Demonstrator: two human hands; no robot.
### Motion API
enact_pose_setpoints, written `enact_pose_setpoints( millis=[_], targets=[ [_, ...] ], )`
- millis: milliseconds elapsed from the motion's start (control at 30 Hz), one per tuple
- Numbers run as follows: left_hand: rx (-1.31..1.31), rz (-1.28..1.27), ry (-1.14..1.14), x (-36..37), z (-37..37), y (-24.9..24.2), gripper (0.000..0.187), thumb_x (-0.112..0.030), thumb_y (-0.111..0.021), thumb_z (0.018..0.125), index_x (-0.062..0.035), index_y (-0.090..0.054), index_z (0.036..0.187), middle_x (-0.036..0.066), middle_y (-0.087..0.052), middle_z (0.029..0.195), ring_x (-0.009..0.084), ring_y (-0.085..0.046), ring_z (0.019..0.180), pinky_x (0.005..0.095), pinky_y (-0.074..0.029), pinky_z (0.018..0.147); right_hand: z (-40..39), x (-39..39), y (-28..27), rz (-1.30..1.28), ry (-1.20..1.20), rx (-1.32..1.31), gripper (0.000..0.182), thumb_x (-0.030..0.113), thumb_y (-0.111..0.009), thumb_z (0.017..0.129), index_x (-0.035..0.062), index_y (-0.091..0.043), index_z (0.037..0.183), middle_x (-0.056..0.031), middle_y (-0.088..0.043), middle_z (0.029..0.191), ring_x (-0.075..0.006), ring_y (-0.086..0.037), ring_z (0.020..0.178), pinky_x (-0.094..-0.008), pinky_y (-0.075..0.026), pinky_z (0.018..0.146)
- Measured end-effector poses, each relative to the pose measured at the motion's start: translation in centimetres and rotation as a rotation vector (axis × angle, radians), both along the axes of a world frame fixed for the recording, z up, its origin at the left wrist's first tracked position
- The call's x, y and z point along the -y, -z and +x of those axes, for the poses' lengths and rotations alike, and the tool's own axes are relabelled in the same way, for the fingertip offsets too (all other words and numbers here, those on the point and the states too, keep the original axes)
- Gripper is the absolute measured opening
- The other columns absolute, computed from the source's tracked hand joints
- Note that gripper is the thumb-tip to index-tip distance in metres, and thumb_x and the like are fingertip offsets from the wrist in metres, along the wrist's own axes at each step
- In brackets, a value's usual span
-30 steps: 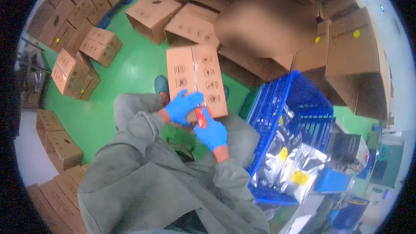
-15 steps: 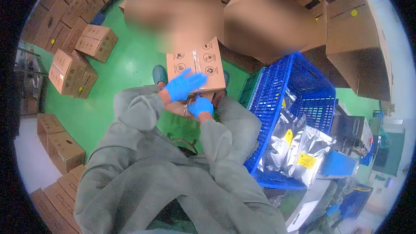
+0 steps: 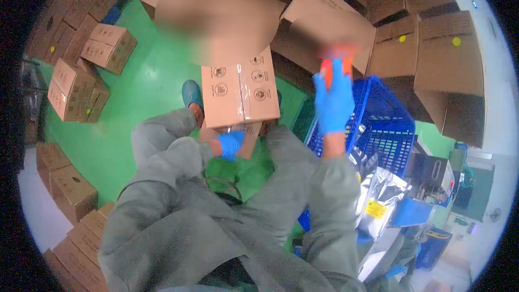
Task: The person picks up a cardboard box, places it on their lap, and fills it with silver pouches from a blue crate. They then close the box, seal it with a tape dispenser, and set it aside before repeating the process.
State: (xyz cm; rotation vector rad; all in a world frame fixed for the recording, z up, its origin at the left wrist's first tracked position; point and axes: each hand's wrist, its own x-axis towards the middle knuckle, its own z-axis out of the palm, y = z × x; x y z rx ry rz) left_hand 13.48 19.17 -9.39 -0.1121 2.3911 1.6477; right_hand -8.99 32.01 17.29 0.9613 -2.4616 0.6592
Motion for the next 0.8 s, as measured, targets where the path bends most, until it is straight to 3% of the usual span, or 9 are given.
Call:
enact_pose_setpoints(
  millis=[33, 67, 200, 367, 433, 533, 567, 633, 800],
  targets=[
    [-0.176, -0.573, 0.689, 0.8, -0.4, -2.8, 0.049, -0.033, -0.064, 0.083, -0.0049, -0.056, 0.123, 0.019, -0.060, 0.114, 0.0322, -0.057, 0.109, 0.0458, -0.045, 0.093, -3.9, 1.0, 0.7, 0.089, 0.008, -0.101, 0.059, 0.021, -0.065, 0.085, 0.0181, -0.044, 0.140, -0.0224, -0.060, 0.093, -0.0389, -0.060, 0.086, -0.0451, -0.050, 0.074],
    [-0.182, -0.584, 0.676, 1.9, -1.5, -5.9, 0.049, -0.033, -0.064, 0.083, -0.0049, -0.056, 0.123, 0.019, -0.060, 0.114, 0.0322, -0.057, 0.109, 0.0458, -0.045, 0.093, -7.7, 1.8, 1.6, 0.176, 0.012, -0.201, 0.056, 0.018, -0.061, 0.087, 0.0190, -0.044, 0.140, -0.0230, -0.060, 0.095, -0.0392, -0.060, 0.088, -0.0458, -0.049, 0.075],
    [-0.370, -0.456, 0.043, 10.6, -5.5, -13.2, 0.042, -0.027, -0.059, 0.083, -0.0047, -0.056, 0.119, 0.021, -0.059, 0.111, 0.0396, -0.058, 0.104, 0.0468, -0.047, 0.091, -19.1, 4.2, 5.5, 0.499, 0.088, -0.144, 0.045, 0.014, -0.055, 0.089, 0.0193, -0.051, 0.133, -0.0225, -0.062, 0.097, -0.0402, -0.060, 0.088, -0.0458, -0.050, 0.075],
    [-0.487, -0.811, -0.693, 26.2, -13.2, -5.0, 0.053, -0.038, -0.057, 0.089, 0.0011, -0.054, 0.125, 0.021, -0.054, 0.129, 0.0366, -0.050, 0.122, 0.0421, -0.039, 0.105, -15.7, 6.0, 7.0, 0.108, 0.136, -0.402, 0.041, 0.001, -0.051, 0.085, 0.0021, -0.056, 0.126, -0.0264, -0.053, 0.124, -0.0407, -0.054, 0.112, -0.0457, -0.043, 0.095],
    [-0.326, -0.271, -1.009, 29.4, -16.1, -1.3, 0.053, -0.042, -0.055, 0.092, 0.0017, -0.054, 0.123, 0.017, -0.058, 0.125, 0.0326, -0.055, 0.115, 0.0391, -0.041, 0.102, -10.7, 3.8, 11.2, -0.147, 0.070, 0.108, 0.037, 0.006, -0.047, 0.093, -0.0080, -0.051, 0.128, -0.0238, -0.055, 0.127, -0.0335, -0.051, 0.120, -0.0400, -0.037, 0.106],
    [-0.190, 0.411, -1.016, 27.9, -15.6, 0.1, 0.050, -0.042, -0.050, 0.095, 0.0019, -0.057, 0.118, 0.013, -0.062, 0.117, 0.0254, -0.058, 0.106, 0.0356, -0.043, 0.097, -1.6, -0.6, 19.1, -0.184, 0.156, 0.630, 0.051, 0.029, -0.038, 0.102, -0.0040, -0.038, 0.140, -0.0196, -0.046, 0.139, -0.0302, -0.045, 0.126, -0.0383, -0.030, 0.110],
    [-0.210, 0.523, -1.054, 28.0, -15.0, 0.5, 0.047, -0.041, -0.051, 0.095, 0.0005, -0.059, 0.115, 0.011, -0.063, 0.113, 0.0231, -0.059, 0.103, 0.0349, -0.044, 0.095, -0.6, -3.7, 26.3, -0.893, 0.349, 1.267, 0.060, 0.042, -0.034, 0.101, 0.0006, -0.035, 0.143, -0.0175, -0.041, 0.144, -0.0311, -0.040, 0.131, -0.0425, -0.024, 0.114],
    [-0.221, 0.903, -1.193, 27.4, -12.8, 2.7, 0.042, -0.040, -0.051, 0.095, -0.0027, -0.063, 0.111, 0.009, -0.065, 0.108, 0.0202, -0.060, 0.099, 0.0340, -0.046, 0.091, 5.1, -0.8, 22.3, -1.384, 0.331, 1.817, 0.068, 0.056, -0.028, 0.097, 0.0065, -0.039, 0.143, -0.0162, -0.039, 0.146, -0.0339, -0.038, 0.132, -0.0502, -0.027, 0.111],
    [-0.148, 1.552, -1.462, 21.0, -5.0, 4.0, 0.041, -0.040, -0.048, 0.095, -0.0079, -0.063, 0.114, 0.008, -0.066, 0.110, 0.0194, -0.061, 0.103, 0.0324, -0.048, 0.090, 2.0, 0.8, 27.4, -1.223, -0.024, 1.758, 0.062, 0.046, -0.029, 0.096, 0.0014, -0.044, 0.137, -0.0190, -0.048, 0.136, -0.0348, -0.048, 0.122, -0.0515, -0.040, 0.104]
  ],
)
